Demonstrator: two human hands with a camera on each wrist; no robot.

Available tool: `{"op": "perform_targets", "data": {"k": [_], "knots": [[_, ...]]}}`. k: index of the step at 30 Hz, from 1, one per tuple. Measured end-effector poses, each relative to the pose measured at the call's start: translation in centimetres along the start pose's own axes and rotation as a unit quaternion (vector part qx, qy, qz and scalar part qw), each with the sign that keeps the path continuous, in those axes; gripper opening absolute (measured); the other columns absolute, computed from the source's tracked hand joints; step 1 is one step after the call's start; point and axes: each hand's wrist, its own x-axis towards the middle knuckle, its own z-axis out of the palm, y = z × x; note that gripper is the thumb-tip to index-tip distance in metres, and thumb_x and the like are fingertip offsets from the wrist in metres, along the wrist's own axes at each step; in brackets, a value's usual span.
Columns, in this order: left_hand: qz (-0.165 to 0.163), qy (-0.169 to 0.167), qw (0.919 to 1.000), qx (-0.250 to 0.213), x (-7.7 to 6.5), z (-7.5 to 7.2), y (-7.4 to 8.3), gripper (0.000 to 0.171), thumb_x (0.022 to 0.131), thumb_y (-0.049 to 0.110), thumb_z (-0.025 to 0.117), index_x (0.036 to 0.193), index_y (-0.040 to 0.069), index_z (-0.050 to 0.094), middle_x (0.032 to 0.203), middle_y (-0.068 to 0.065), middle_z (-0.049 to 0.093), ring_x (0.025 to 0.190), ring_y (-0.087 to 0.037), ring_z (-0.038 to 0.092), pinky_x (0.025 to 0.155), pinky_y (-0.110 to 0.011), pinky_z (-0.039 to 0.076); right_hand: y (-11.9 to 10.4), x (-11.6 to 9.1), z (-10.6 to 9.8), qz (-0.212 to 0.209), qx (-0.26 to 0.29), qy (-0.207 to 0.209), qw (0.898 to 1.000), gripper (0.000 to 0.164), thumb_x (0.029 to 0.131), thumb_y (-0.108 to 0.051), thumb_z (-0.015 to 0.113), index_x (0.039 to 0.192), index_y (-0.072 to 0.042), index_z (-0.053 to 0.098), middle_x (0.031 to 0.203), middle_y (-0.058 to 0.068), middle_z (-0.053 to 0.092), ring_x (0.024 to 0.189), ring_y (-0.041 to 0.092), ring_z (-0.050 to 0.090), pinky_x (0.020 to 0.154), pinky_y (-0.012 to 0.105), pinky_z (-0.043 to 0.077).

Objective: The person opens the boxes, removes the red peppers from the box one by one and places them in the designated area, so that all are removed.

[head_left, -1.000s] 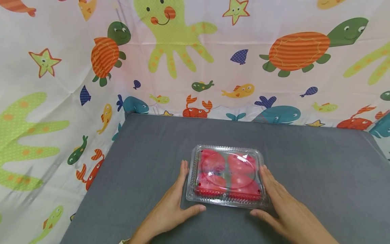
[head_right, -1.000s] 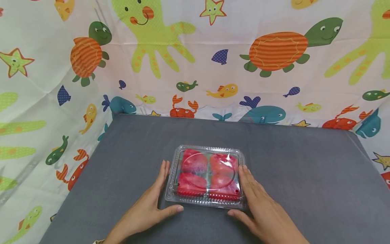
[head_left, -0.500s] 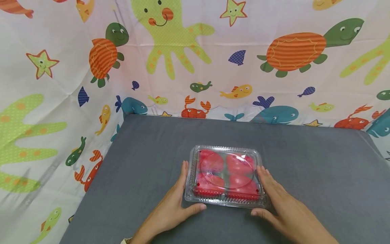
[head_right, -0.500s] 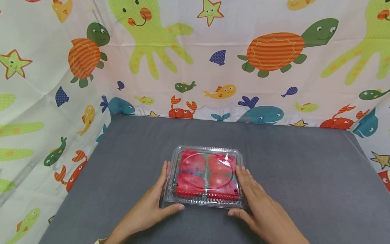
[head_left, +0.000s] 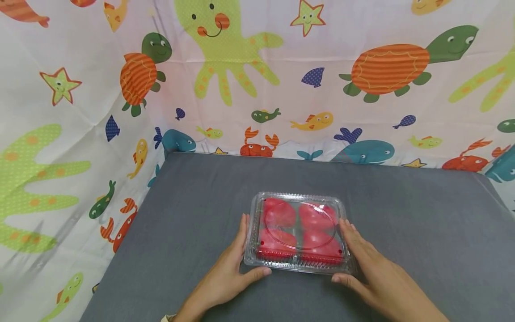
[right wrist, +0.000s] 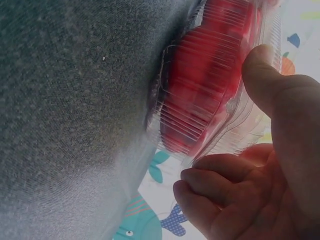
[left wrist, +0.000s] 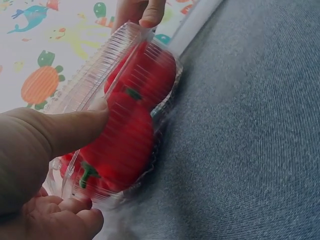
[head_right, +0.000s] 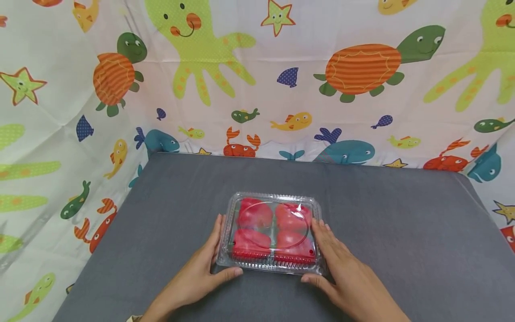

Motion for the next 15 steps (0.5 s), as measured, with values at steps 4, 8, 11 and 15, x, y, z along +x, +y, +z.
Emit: {"op": "perform_targets", "data": {"k": [4,8,11,15], "knots": [[-0.002,-0.010,0.9988,-0.048,-0.16,0.09,-0.25,0.126,0.089,0.031,0.087,0.168,0.033,-0.012,0.177,0.007,-0.003,0.158,-0.012,0.021,0.121,-0.027,0.031,-0.03,0.00,0.03,-0.006,-0.002,0.003,1.000,0.115,0.086,-0.074,0.070,0.170,-0.039,0.000,0.172,0.011,0.032,0.144,0.043,0.049,0.089,0.058,0.062],[-0.006,-0.013,0.9975,-0.070,-0.07,0.10,-0.35,0.125,0.090,0.030,0.086,0.168,0.034,-0.011,0.177,0.008,0.000,0.159,-0.013,0.022,0.122,-0.031,0.033,-0.05,-0.04,0.11,-0.016,-0.012,0.011,1.000,0.115,0.087,-0.072,0.071,0.171,-0.036,0.001,0.171,0.012,0.034,0.144,0.042,0.050,0.091,0.057,0.062],[-0.006,-0.012,0.9972,-0.074,0.07,0.11,-0.33,0.124,0.090,0.030,0.086,0.168,0.035,-0.010,0.177,0.009,0.001,0.159,-0.014,0.022,0.122,-0.035,0.034,-0.07,0.01,0.15,-0.022,-0.024,0.017,0.999,0.116,0.088,-0.070,0.072,0.171,-0.033,0.001,0.169,0.013,0.037,0.142,0.042,0.052,0.090,0.055,0.062],[-0.008,-0.010,0.9969,-0.077,0.17,0.15,-0.30,0.123,0.090,0.029,0.086,0.169,0.033,-0.009,0.177,0.010,0.003,0.159,-0.015,0.022,0.122,-0.038,0.034,-0.21,0.17,0.07,-0.021,-0.036,0.013,0.999,0.118,0.087,-0.067,0.075,0.172,-0.029,0.002,0.167,0.015,0.041,0.140,0.043,0.054,0.088,0.054,0.063]]}}
